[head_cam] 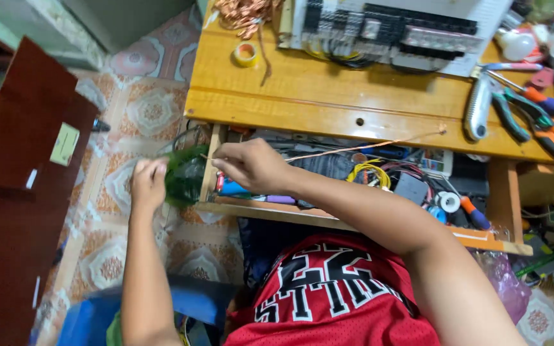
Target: Preparing electrical wires by stripping insulation and twisting ends together at a workbench
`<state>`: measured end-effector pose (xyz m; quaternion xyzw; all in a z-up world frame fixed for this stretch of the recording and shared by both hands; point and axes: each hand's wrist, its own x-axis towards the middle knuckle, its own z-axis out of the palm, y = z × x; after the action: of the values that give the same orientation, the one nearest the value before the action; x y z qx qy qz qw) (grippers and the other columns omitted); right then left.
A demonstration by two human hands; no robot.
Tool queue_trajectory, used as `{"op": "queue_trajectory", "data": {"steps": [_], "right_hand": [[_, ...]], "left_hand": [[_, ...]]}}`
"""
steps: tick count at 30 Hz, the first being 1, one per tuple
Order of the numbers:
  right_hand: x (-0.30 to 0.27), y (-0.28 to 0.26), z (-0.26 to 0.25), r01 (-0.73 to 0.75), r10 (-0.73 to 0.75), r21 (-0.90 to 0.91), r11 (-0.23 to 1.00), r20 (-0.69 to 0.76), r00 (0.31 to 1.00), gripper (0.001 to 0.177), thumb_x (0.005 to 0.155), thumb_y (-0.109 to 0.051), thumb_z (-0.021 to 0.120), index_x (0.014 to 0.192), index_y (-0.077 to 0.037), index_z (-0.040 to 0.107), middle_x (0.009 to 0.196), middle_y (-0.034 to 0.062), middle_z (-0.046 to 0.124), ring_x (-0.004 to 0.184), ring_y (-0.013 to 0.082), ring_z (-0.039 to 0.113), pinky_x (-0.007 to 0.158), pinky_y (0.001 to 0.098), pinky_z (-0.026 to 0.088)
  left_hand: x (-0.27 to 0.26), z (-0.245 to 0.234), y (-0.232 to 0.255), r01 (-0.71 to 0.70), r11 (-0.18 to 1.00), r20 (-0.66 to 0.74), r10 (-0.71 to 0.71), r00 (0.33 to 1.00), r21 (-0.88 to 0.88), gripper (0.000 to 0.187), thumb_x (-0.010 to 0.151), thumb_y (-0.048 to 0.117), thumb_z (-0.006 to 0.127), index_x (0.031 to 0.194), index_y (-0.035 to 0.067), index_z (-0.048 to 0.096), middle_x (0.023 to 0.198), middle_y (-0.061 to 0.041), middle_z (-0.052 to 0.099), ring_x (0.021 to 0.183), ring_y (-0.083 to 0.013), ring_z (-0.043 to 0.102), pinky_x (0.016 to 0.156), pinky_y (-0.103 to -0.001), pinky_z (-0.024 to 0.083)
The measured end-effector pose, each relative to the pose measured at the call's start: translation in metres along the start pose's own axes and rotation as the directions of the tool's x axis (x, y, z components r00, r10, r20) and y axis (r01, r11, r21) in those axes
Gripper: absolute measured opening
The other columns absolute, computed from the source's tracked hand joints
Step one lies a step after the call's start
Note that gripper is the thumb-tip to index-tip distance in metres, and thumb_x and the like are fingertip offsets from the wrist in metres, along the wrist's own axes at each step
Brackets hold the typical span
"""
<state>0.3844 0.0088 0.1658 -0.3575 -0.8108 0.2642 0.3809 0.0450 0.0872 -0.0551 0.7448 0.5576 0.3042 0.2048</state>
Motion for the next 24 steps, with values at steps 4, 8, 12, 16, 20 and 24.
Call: {"op": "queue_trajectory", "data": {"steps": [4,8,12,16,20,24], "right_hand": [[-0.021,-0.034,-0.011,-0.006,0.000,0.058,0.998,0.099,0.995,0.034,0.108,-0.027,0.050,0.079,-0.009,0.054,0.063,0.0083,0.048,0.054,0.0230,0.048,0.055,0.0367,0.034],[-0.039,-0.053,-0.026,-0.018,-0.060,0.266,0.964,0.280,0.958,0.024,0.106,-0.020,0.051,0.098,-0.003,0.066,0.076,0.0092,0.066,0.061,0.0216,0.061,0.057,0.0320,0.047],[-0.054,-0.053,-0.041,-0.051,-0.048,0.271,0.961,0.348,0.936,0.022,0.103,-0.019,0.055,0.099,-0.003,0.069,0.085,0.0105,0.075,0.069,0.0241,0.075,0.061,0.0326,0.059],[-0.087,-0.029,-0.045,-0.196,0.125,0.228,0.954,0.291,0.949,0.018,0.096,-0.020,0.065,0.101,-0.006,0.075,0.104,0.0081,0.082,0.085,0.0211,0.084,0.071,0.0280,0.069],[-0.103,-0.014,-0.050,-0.231,0.196,0.171,0.958,0.199,0.960,0.020,0.097,-0.019,0.060,0.098,-0.003,0.071,0.088,0.0075,0.079,0.078,0.0199,0.082,0.071,0.0271,0.067],[-0.097,-0.013,-0.049,-0.244,0.214,0.158,0.957,0.185,0.959,0.026,0.100,-0.022,0.056,0.102,-0.001,0.071,0.092,0.0100,0.077,0.080,0.0210,0.079,0.072,0.0282,0.065]], "left_hand": [[0.053,0.018,-0.013,-0.048,0.995,-0.146,0.060,0.988,0.085,0.024,0.099,0.019,0.064,0.118,0.010,0.075,0.109,-0.019,0.063,0.099,-0.0404,0.061,0.091,-0.047,0.047],[0.114,0.014,-0.005,-0.043,0.999,-0.277,0.038,0.960,-0.013,0.017,0.085,0.010,0.076,0.100,0.014,0.082,0.091,-0.007,0.074,0.080,-0.0239,0.073,0.072,-0.033,0.057],[0.164,0.020,-0.009,0.130,0.976,-0.369,-0.058,0.927,0.172,0.025,0.066,0.040,0.094,0.087,0.036,0.081,0.070,0.004,0.077,0.062,-0.0211,0.068,0.054,-0.038,0.044],[0.199,0.028,0.006,0.202,0.968,-0.367,-0.245,0.898,-0.152,0.035,0.069,0.018,0.097,0.101,0.020,0.083,0.090,0.000,0.084,0.075,-0.0133,0.078,0.063,-0.029,0.061],[0.233,0.055,-0.006,-0.016,0.993,-0.459,-0.041,0.888,-0.120,0.016,0.083,0.019,0.087,0.089,0.014,0.072,0.078,-0.002,0.079,0.066,-0.0137,0.077,0.055,-0.030,0.060],[0.250,0.083,-0.002,-0.177,0.922,-0.396,0.029,0.918,-0.343,0.018,0.090,0.009,0.080,0.097,0.008,0.064,0.090,-0.006,0.079,0.082,-0.0224,0.080,0.069,-0.039,0.067]]}}
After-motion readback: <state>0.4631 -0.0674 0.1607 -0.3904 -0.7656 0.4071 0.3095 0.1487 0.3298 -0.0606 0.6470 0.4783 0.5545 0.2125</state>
